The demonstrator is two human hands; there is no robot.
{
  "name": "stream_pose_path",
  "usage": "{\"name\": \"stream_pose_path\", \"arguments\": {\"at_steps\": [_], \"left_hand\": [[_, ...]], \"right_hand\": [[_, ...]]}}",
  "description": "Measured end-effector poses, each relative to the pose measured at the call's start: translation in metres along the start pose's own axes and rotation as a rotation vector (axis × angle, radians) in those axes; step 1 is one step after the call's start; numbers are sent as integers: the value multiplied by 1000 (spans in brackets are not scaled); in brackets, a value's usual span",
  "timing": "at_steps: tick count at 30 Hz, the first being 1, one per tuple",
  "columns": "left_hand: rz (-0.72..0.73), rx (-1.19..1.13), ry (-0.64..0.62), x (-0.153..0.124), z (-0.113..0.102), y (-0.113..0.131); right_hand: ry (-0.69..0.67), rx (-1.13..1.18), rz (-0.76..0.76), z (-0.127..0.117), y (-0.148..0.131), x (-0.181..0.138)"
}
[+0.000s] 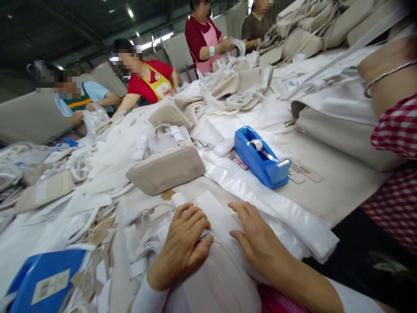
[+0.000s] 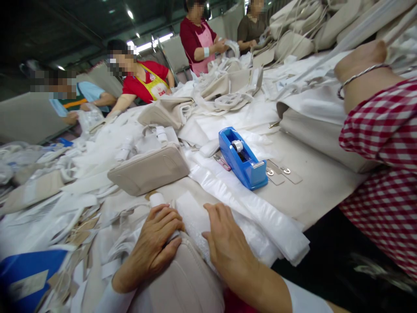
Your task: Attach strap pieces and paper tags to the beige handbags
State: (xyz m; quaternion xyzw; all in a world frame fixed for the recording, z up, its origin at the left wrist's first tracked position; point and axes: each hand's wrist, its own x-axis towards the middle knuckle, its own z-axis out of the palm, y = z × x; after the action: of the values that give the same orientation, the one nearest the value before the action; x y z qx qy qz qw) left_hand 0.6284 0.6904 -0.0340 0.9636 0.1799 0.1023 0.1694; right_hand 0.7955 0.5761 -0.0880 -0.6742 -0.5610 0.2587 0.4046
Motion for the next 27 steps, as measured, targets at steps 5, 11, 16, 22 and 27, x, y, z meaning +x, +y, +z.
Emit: {"name": "stream_pose_path", "arguments": {"at_steps": [5,11,16,22,27], "left_hand": [[-11,-4,9,-3,1,-1],[-12,-12,26,-5,0,-1],[-17,-15,44,-5,-1,-1],[-20,-9,29,-3,1,-2],[-8,27,-54,0,4,-3]], "right_hand": [[-225,-37,128,4,4,34],[-248,327,147,0,3,38],[-347,447,188,10,16,35],[-258,437,143,27,8,41],[-356,364,24,15,4,45]]}}
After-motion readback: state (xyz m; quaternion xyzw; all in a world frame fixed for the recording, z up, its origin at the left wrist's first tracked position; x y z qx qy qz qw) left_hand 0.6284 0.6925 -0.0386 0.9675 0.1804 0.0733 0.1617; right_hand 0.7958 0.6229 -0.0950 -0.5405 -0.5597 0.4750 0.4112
